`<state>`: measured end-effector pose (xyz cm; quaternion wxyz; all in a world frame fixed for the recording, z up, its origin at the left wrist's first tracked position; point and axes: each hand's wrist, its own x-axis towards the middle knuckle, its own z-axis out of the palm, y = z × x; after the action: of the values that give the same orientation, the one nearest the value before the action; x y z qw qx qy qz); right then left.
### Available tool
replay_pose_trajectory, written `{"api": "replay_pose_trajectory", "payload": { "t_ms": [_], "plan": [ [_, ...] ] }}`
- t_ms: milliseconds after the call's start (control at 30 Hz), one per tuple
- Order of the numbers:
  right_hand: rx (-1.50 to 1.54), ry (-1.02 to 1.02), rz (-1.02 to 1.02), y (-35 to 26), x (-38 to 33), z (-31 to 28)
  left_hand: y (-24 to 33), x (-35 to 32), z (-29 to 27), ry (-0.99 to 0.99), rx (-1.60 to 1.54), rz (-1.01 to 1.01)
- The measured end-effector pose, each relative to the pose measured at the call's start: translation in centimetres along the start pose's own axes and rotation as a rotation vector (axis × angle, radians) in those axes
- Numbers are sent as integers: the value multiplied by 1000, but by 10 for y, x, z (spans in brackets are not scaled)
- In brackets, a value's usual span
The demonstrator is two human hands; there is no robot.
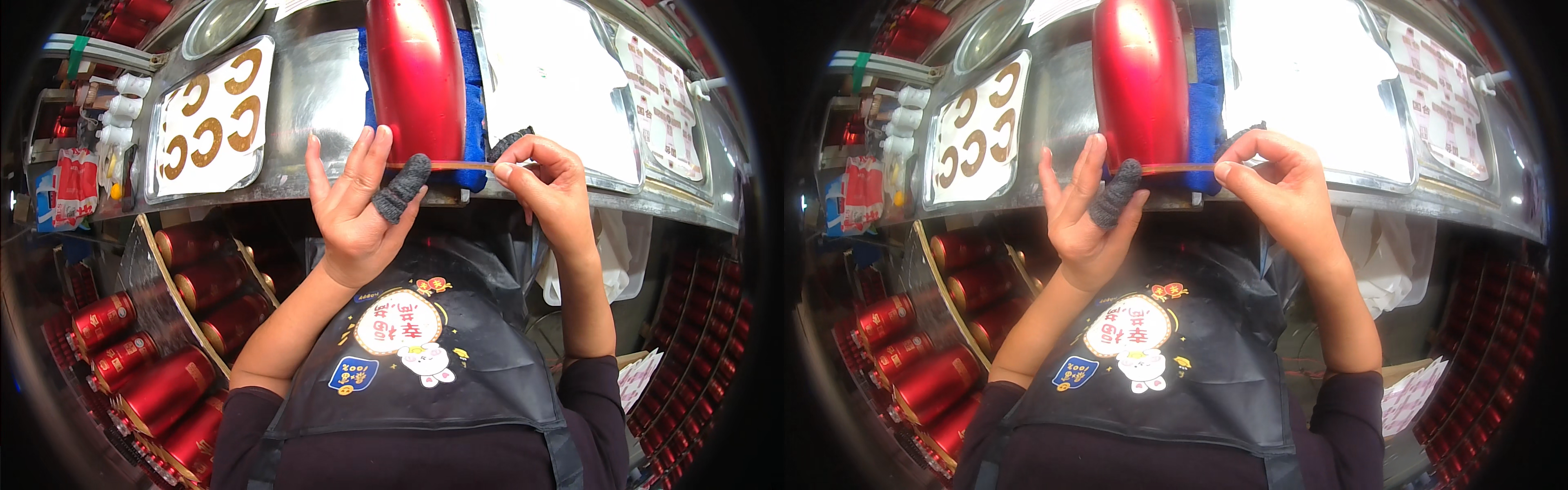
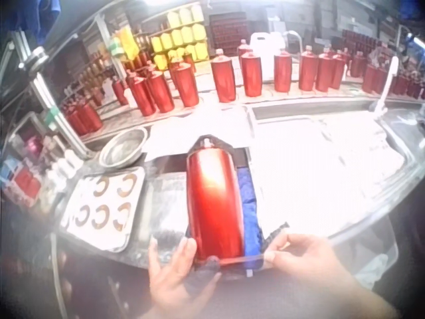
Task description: The person applies gold circular labels to the necks of red cylindrical bottles and then affixes rectangular paper labels to the bottle bodies. They wipe the bottles with a blue cloth between steps and place finished bottles onto a nearby rack.
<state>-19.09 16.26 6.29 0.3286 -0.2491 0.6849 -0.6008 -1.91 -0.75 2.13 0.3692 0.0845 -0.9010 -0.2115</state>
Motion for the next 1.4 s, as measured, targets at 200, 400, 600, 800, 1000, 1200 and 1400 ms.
{"api": "replay_pose_trajectory", "payload": {
  "t_ms": [200, 400, 600, 800, 1000, 1200, 1400],
  "plan": [
    [-30, -18, -14, 8, 6, 2, 14, 21, 3, -38, 136, 90],
    [-58, -46, -15, 8, 8, 9, 3, 27, 11, 20, -52, -84],
    [86, -86, 33, -8, 3, 17, -8, -3, 6, 59, -252, -251],
    [151, -46, -22, -16, -2, 18, -7, -26, 3, 3, -152, -203],
    [129, -33, 22, -4, 2, 14, -6, -19, 1, -31, -77, -116],
    [117, -24, 11, 5, 5, 17, -1, -6, 1, -21, 0, -12],
    [58, -33, 18, 4, 7, 16, 8, 14, -1, -27, 81, 62]
  ]
}}
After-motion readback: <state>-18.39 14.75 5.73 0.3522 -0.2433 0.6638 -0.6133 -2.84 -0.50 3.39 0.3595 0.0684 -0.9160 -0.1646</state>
